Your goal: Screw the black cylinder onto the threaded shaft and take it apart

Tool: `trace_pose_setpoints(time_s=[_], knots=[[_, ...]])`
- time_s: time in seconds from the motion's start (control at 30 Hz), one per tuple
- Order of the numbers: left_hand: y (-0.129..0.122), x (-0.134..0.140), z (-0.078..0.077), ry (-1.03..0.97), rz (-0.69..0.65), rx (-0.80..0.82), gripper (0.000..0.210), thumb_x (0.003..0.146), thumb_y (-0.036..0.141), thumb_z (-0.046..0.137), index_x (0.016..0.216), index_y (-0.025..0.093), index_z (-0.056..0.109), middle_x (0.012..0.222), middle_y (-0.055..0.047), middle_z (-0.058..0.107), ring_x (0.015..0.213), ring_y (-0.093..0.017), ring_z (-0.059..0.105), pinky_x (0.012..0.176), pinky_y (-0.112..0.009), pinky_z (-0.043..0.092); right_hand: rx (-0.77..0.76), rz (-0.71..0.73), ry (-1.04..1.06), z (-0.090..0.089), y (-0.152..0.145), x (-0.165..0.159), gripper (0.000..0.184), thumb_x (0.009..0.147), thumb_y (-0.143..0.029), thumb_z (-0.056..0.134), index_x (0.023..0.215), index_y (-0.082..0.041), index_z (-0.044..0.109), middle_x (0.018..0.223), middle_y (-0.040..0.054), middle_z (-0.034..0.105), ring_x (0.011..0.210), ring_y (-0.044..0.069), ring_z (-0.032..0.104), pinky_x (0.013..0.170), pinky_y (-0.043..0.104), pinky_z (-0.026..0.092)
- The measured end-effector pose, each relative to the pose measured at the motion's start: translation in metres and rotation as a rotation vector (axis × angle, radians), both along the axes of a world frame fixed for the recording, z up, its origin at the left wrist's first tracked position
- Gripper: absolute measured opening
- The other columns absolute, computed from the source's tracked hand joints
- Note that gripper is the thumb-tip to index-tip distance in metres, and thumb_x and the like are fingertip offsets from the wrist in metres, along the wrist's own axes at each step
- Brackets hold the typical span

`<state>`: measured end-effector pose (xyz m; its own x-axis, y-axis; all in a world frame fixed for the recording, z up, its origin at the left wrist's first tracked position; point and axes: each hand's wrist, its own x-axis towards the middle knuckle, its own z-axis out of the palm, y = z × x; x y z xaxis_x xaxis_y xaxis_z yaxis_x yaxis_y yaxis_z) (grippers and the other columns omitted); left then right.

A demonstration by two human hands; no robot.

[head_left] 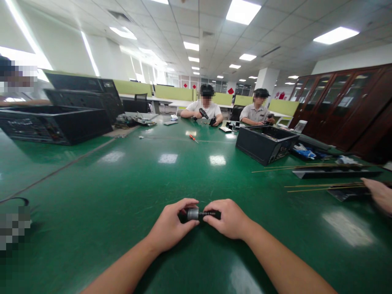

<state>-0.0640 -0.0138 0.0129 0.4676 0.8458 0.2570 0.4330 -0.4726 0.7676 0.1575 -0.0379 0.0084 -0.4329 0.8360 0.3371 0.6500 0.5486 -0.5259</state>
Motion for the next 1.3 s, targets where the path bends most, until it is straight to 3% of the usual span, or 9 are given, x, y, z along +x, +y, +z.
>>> trace_pose_setpoints(time_s=[1.3], knots=[[0.0041,-0.0028,0.0004,0.044,0.037,0.027,0.040,0.073,0.022,0.071,0.113,0.025,0.064,0.103,-0.001,0.074,0.095,-0.021,0.068,0.087,-0.034,0.051,-0.024,-0.038,-0.034,0.0032,0.0014,0.0079,0.016,0.089,-0.030,0.063,0.099,-0.022,0.072,0.088,0.0022,0.074,0.081,0.017,0.067,0.075,0.027,0.046]])
